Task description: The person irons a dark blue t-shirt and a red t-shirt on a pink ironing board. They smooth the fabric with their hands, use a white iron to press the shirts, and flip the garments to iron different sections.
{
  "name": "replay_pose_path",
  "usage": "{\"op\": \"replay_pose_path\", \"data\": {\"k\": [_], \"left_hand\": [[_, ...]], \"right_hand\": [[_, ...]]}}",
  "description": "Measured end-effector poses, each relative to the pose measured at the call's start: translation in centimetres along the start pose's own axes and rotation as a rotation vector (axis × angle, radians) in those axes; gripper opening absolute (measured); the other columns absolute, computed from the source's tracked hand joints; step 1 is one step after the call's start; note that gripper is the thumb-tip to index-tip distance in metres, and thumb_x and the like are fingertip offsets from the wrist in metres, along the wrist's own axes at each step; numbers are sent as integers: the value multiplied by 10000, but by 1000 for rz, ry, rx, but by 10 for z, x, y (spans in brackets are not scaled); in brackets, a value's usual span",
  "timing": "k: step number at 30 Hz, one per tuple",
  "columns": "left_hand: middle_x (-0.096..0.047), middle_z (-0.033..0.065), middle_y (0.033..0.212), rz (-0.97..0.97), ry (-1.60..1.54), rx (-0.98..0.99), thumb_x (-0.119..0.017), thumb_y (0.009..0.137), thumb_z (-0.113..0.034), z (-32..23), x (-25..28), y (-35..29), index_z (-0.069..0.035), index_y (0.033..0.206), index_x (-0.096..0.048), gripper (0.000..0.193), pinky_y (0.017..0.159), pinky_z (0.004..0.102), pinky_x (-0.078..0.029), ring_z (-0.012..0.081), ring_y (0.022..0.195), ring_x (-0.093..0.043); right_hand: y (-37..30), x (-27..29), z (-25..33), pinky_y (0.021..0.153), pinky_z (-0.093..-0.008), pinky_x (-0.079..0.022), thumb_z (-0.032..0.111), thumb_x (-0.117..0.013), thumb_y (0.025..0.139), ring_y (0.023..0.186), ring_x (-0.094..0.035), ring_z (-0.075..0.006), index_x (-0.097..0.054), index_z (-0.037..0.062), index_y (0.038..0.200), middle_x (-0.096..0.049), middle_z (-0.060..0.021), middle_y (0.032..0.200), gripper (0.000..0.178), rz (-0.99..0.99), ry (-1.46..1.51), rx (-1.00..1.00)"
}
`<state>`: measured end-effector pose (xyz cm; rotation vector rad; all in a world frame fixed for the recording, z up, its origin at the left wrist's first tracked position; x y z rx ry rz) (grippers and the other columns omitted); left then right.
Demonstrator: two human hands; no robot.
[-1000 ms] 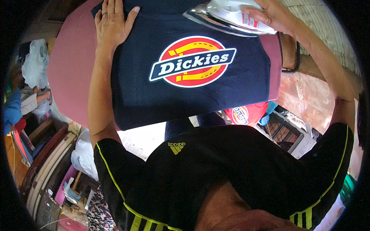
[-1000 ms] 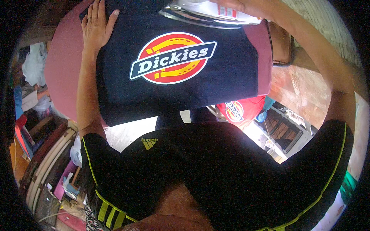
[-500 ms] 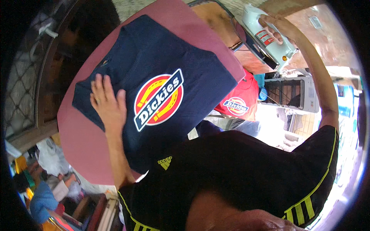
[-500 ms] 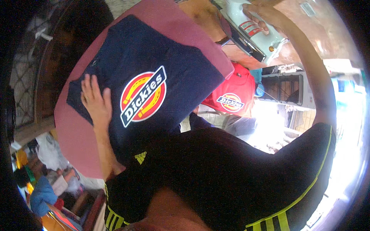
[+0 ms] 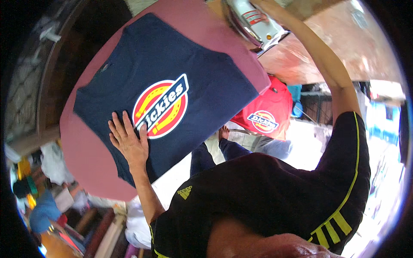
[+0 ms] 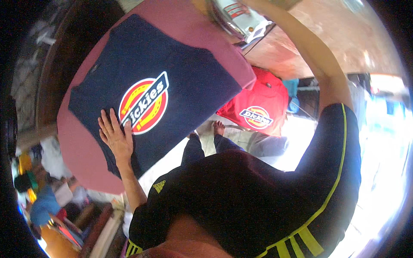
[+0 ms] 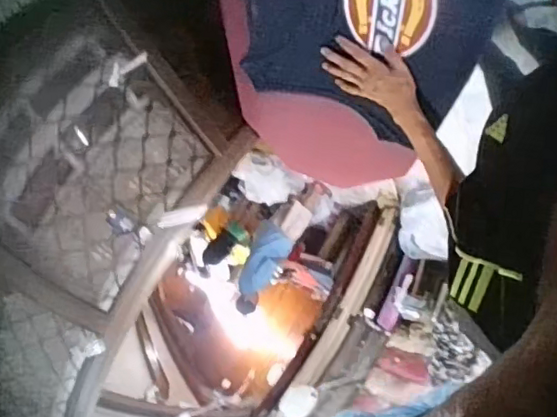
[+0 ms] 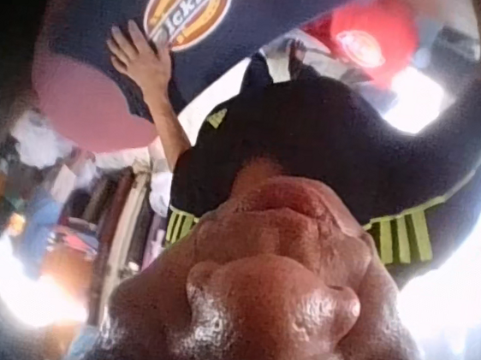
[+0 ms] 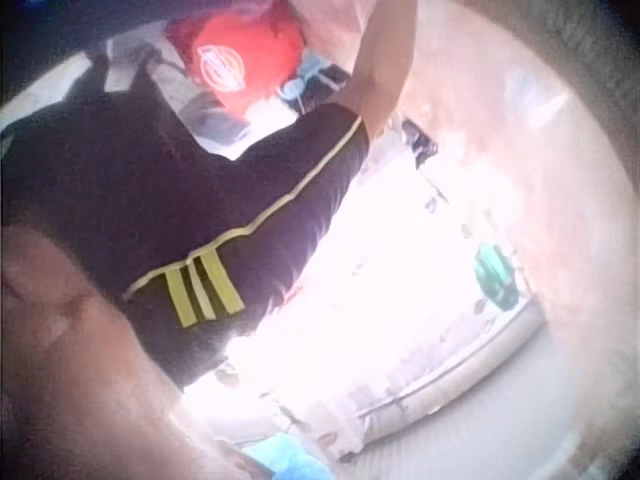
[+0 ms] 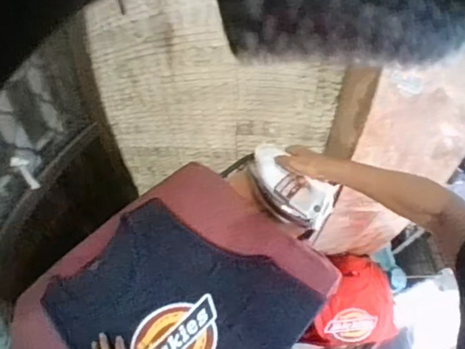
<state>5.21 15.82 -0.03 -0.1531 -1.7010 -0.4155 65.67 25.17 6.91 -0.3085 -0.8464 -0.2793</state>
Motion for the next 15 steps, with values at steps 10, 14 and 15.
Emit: {"op": "replay_pose_path", "data": {"k": [10, 14, 15], "left_hand": [[-422, 222, 1510, -278, 72, 504, -540, 1021, -338, 74, 29, -152, -53, 1482, -440, 550, 1113, 539, -311, 433, 1374, -397], [-620, 214, 1176, -406, 8, 523, -669, 951, -272, 76, 52, -170, 18, 1246, -602, 418, 972, 475, -420, 383, 1097, -562], [-637, 196, 1111, -374, -61, 564, -684, 941, -280, 77, 55, -170, 19, 1187, -625, 392, 942, 473, -428, 369, 1045, -575]], "right_hand": [[19, -28, -14, 385, -223, -330, 422, -578, 1000, 442, -411, -58, -544, 59, 1047, -470, 32, 625, 368, 33, 460, 162], [10, -17, -6, 472, -275, -396, 460, -619, 962, 536, -478, -105, -576, 41, 1089, -547, -22, 724, 440, -145, 286, 199], [2, -9, 5, 530, -306, -412, 453, -622, 956, 610, -504, -137, -582, 38, 1111, -567, -51, 776, 445, -295, 155, 304]]}}
Point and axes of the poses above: each hand's wrist, its own y-axis towards the middle knuckle, its own x-axis out of the back of the hand, z = x × y, the point moved 7 cm from there along y, towards the middle knuckle
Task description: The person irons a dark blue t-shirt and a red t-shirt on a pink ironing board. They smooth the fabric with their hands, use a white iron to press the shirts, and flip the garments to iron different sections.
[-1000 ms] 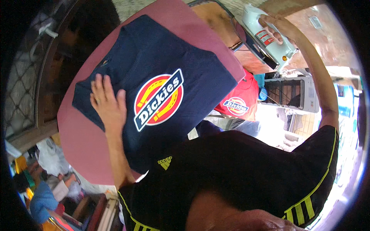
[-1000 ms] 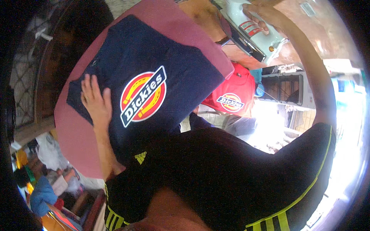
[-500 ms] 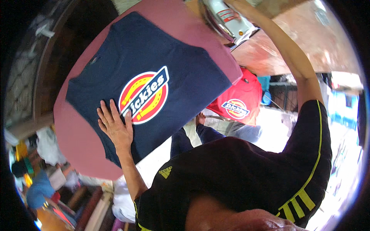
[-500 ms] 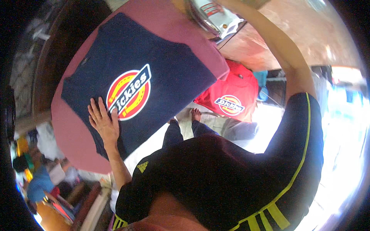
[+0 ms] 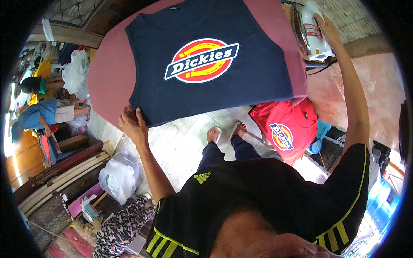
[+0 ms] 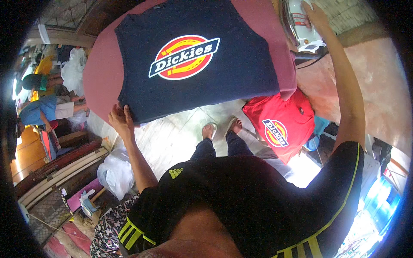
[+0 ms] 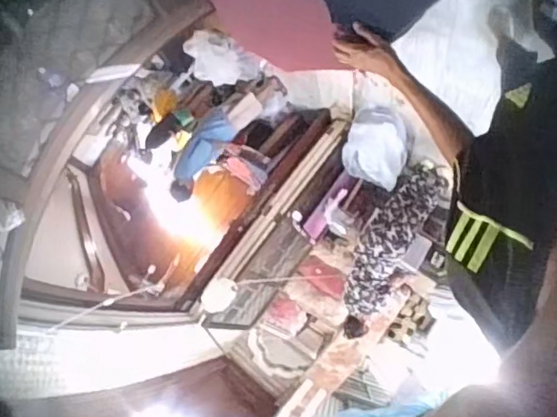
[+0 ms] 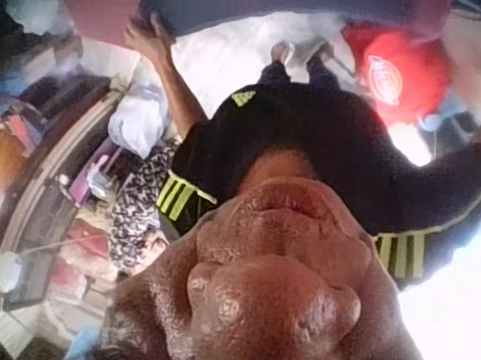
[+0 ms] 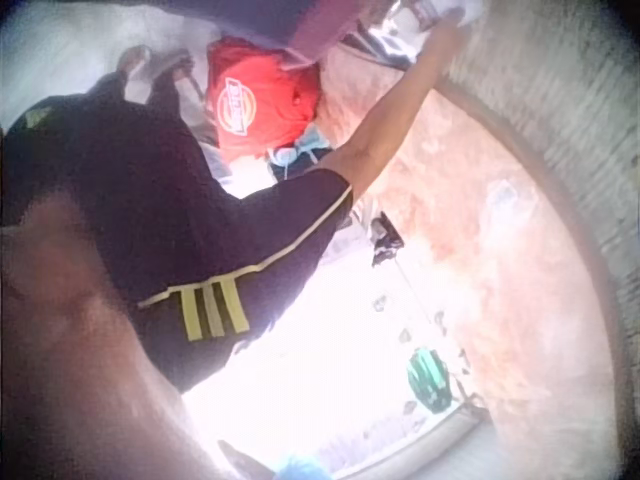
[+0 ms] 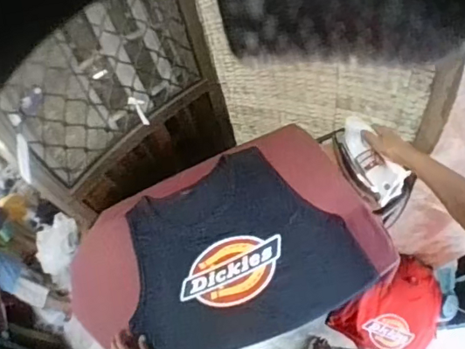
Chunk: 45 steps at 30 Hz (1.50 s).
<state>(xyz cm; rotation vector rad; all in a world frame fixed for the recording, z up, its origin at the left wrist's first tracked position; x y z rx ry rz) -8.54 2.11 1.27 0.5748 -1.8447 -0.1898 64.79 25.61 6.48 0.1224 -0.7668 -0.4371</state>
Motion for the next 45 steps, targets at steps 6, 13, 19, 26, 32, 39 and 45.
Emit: {"op": "replay_pose_path", "data": {"k": [6, 13, 19, 26, 32, 39, 45], "left_hand": [[-639, 157, 847, 33, -168, -51, -727, 912, -287, 12, 8, -17, 25, 923, -661, 319, 766, 428, -472, 316, 811, -596], [-589, 146, 796, 109, -314, -126, -654, 965, -248, 26, 0, -31, -2, 898, -608, 259, 675, 446, -423, 313, 747, -541], [-423, -15, 799, 118, -812, -50, -576, 1042, -200, 13, 6, -29, -53, 946, -520, 184, 581, 236, -318, 63, 666, -371], [-563, 4, 975, 182, -1112, -109, -596, 1000, -58, -36, 99, 1, -28, 1079, -588, 85, 724, 192, -392, 44, 814, -478], [-664, 119, 1163, 460, -1355, -245, -606, 953, 20, -43, 156, 17, 27, 1262, -613, 309, 957, 364, -505, 199, 1070, -633], [-666, 95, 1093, 683, -845, -430, -673, 881, 73, -182, 97, -37, 62, 1154, -670, 273, 850, 275, -514, 165, 969, -642], [-629, 108, 787, 540, -586, -990, -702, 856, -53, -331, -47, -115, -58, 930, -706, 74, 619, 376, -499, 278, 669, -642]], "right_hand": [[-93, 21, 69, 812, -453, -494, 354, -634, 915, 971, -636, -306, -615, 27, 1222, -678, -174, 1033, 449, -468, -658, 519], [-272, -48, 66, 807, -477, -503, 388, -709, 903, 932, -633, -404, -683, 52, 1049, -650, -201, 944, 367, -100, -355, 320], [-262, -64, 41, 739, -366, -484, 275, -727, 901, 829, -611, -263, -642, 21, 963, -626, -119, 885, 274, -38, -217, 54], [-370, 16, 93, 580, -194, -361, 143, -641, 983, 680, -458, -16, -608, 102, 992, -508, 81, 797, 53, 19, 644, -302], [-532, 154, 93, 694, -195, -475, 47, -606, 969, 815, -581, -54, -551, 97, 1001, -574, 30, 866, 80, -203, 987, -303], [-651, 259, 57, 879, -273, -482, -41, -654, 841, 970, -598, -125, -587, 55, 1289, -637, -25, 1075, 463, -546, 686, -435], [-657, 274, -93, 686, -270, -457, 50, -713, 811, 752, -552, -102, -708, 43, 1041, -657, -25, 851, 229, -92, -125, -600]]}}
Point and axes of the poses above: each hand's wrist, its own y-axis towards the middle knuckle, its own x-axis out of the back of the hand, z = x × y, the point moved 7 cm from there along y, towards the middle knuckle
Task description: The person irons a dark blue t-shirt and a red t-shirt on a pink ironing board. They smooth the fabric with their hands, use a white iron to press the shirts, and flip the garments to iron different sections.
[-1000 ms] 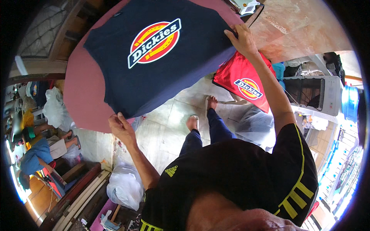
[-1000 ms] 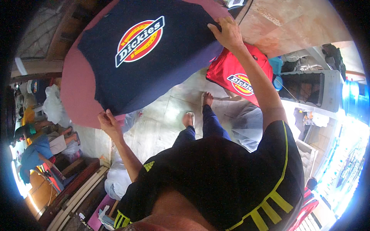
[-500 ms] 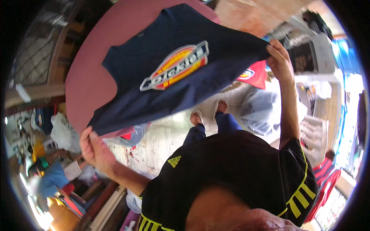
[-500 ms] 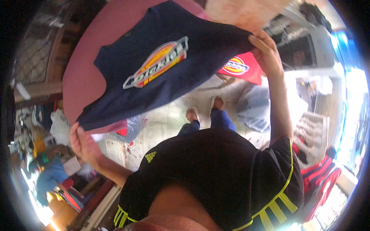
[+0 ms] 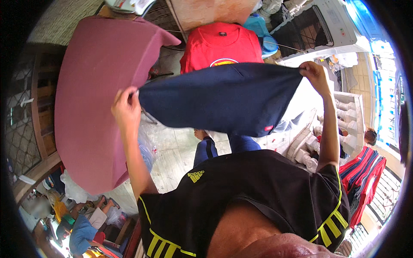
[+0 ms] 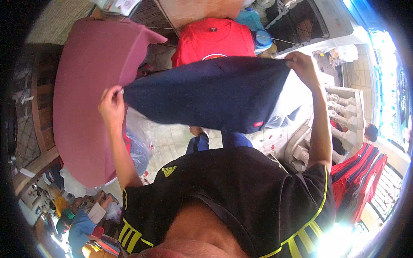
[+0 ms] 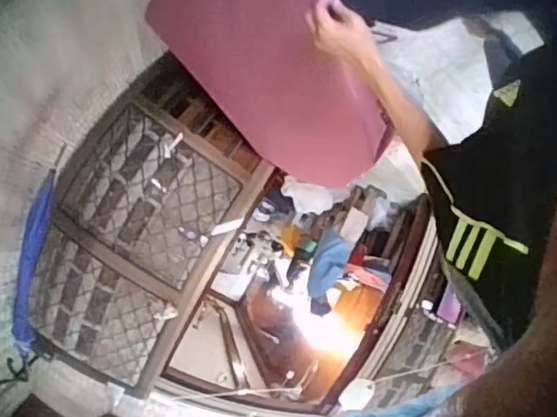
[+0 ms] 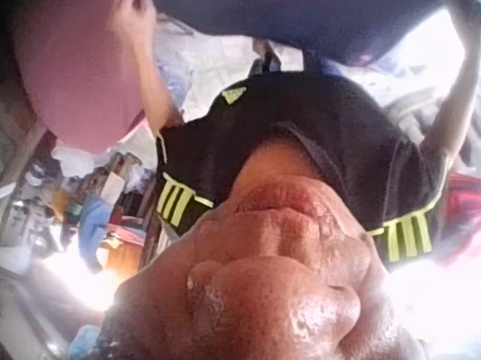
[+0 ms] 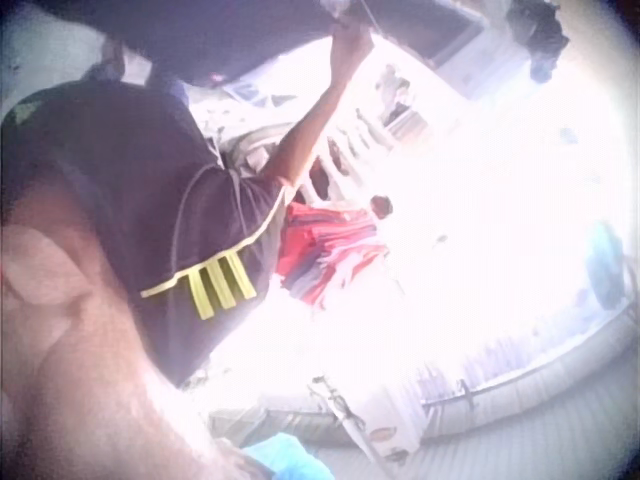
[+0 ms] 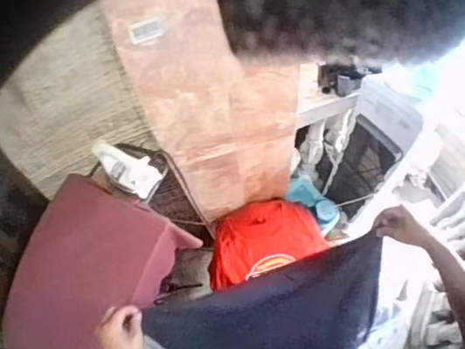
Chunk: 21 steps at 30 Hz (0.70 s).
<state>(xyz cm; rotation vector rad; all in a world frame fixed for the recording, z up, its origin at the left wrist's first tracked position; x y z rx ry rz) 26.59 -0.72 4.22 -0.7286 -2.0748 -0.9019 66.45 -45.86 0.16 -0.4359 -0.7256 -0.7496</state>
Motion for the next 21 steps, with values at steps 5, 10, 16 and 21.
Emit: {"op": "replay_pose_path", "data": {"k": [5, 10, 16, 21], "left_hand": [[-662, 99, 833, -199, 133, 11, -677, 917, -118, -5, -60, 87, -88, 1007, -712, 101, 587, 360, -481, 217, 689, -641], [-714, 61, 882, -337, -392, 213, -654, 949, -68, 20, -85, 94, -20, 1033, -694, 106, 582, 268, -489, 114, 724, -663], [-733, 91, 913, -342, -584, 443, -699, 906, -24, 21, -153, 27, 17, 971, -689, 78, 704, 254, -551, 109, 744, -661], [-693, 51, 873, -380, -833, 705, -756, 848, 47, 135, -316, -97, -10, 910, -667, 123, 690, 260, -590, 106, 743, -641]], "right_hand": [[92, 28, -38, 698, -276, -505, 68, -695, 882, 771, -617, -110, -690, 51, 1079, -714, -45, 910, 198, -313, -50, 188], [103, 29, -68, 711, -277, -506, 94, -693, 894, 825, -634, -118, -687, 42, 1090, -724, -40, 950, 202, -395, 128, 111], [66, -89, -195, 690, -311, -514, 99, -706, 871, 903, -659, -140, -702, 75, 1051, -731, -27, 987, 182, -367, 241, -53], [33, -214, -283, 696, -271, -483, 8, -707, 834, 829, -612, -125, -702, 86, 968, -711, -8, 949, 155, -287, 93, -53]]}}
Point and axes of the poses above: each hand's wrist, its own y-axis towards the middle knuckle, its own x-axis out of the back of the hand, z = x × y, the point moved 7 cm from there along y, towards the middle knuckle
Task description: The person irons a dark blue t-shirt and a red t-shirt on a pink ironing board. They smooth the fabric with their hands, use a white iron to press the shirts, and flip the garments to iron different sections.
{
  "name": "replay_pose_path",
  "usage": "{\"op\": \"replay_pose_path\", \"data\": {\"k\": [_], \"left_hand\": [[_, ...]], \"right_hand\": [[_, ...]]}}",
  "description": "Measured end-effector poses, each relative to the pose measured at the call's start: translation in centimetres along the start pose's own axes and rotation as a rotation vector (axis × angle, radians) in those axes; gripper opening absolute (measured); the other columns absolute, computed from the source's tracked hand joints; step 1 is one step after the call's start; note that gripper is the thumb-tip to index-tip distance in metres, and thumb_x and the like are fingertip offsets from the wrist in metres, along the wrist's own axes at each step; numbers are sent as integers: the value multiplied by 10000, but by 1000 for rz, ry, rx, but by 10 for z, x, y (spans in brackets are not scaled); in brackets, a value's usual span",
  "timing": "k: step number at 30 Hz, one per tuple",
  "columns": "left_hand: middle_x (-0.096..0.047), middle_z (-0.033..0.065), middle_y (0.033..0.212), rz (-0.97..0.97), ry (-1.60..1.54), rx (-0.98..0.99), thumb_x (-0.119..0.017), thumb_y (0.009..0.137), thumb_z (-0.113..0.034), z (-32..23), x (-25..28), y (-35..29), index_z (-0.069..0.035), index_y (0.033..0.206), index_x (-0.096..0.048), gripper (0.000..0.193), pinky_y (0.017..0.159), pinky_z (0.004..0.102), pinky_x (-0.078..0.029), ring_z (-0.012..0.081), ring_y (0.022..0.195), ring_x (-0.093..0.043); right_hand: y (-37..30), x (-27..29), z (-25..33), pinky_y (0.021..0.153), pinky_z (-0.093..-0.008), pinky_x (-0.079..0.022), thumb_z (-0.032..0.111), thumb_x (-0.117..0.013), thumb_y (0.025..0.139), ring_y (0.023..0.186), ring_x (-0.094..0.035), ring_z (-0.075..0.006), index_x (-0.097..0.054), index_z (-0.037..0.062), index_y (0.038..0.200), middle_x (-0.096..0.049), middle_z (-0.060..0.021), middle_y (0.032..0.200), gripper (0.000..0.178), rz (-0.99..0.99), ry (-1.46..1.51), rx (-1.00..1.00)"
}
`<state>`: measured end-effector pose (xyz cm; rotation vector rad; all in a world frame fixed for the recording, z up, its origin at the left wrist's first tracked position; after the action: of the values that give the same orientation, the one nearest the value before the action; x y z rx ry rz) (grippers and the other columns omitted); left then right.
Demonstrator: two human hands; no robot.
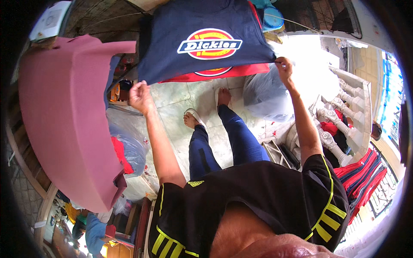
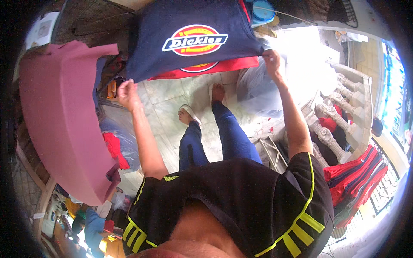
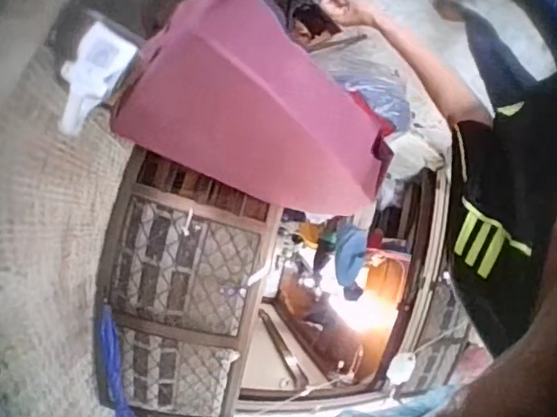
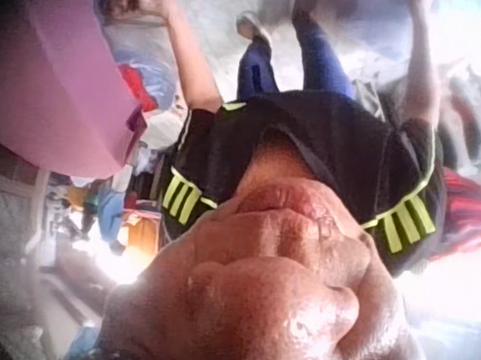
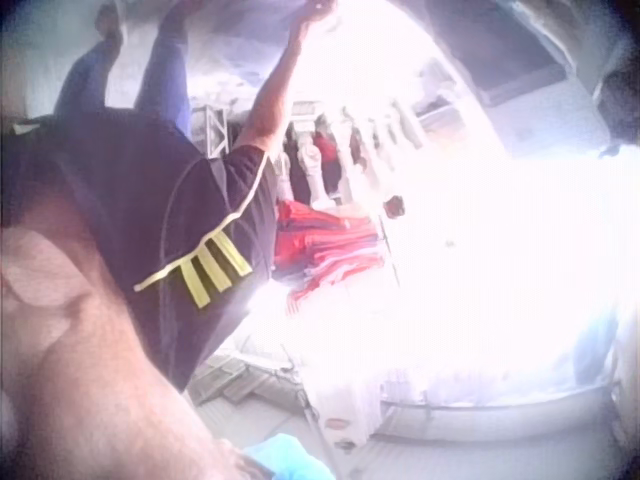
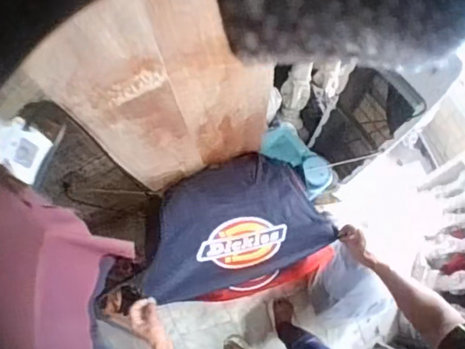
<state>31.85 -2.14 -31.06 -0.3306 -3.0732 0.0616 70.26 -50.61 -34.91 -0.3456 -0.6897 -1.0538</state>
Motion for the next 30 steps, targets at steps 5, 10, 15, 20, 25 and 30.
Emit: {"op": "replay_pose_path", "data": {"k": [5, 10, 15, 20, 25, 30], "left_hand": [[-682, 49, 869, -34, 56, 168, -762, 859, 18, 72, 16, -19, -25, 940, -663, 134, 654, 256, -589, 117, 697, -640], [-667, 44, 885, -5, 72, 132, -754, 865, 29, 45, 17, -13, -26, 955, -658, 142, 661, 262, -603, 103, 760, -642], [-648, 71, 1057, 68, 149, 165, -752, 873, 11, 95, 44, -14, -48, 1137, -619, 302, 699, 259, -564, 167, 777, -674], [-551, 66, 1330, 36, 358, 123, -762, 860, -88, 98, 21, -64, -88, 1328, -524, 525, 793, 300, -538, 184, 944, -630], [-592, 112, 1308, 343, 534, 230, -727, 891, -174, 83, 23, -152, -98, 1384, -508, 545, 830, 368, -549, 216, 897, -673], [-636, 117, 1167, 339, 908, 17, -736, 840, -265, 68, 104, -225, -174, 1217, -590, 415, 960, 490, -483, 314, 1081, -629]], "right_hand": [[-14, -15, 5, 710, -301, -492, -10, -663, 834, 853, -630, -181, -663, 56, 1009, -675, -48, 960, 187, 70, -134, 6], [-31, 25, 27, 786, -346, -507, -27, -623, 845, 915, -630, -213, -653, 25, 1000, -654, -78, 996, 166, 14, -178, 93], [-37, -11, 45, 920, -439, -475, -20, -693, 795, 1051, -602, -338, -671, 76, 1021, -637, -124, 1101, 246, 298, -333, -1], [-10, -41, 108, 1021, -481, -441, -1, -725, 786, 1202, -537, -401, -574, 129, 1284, -561, -178, 1276, 536, 233, -303, 241], [2, -121, 119, 1102, -556, -371, 294, -662, 942, 1381, -393, -458, -385, 203, 1526, -372, -244, 1518, 652, 457, -433, 380], [31, -161, 189, 1038, -526, -434, 244, -696, 914, 1287, -498, -425, -541, 94, 1374, -496, -231, 1410, 508, 646, -511, 560]]}}
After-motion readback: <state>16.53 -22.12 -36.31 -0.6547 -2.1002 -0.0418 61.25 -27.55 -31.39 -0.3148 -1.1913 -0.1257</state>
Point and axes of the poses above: each hand's wrist, its own y-axis towards the middle knuckle, its own x-axis out of the back of the hand, z = x × y, the point moved 7 cm from there along y, towards the middle knuckle
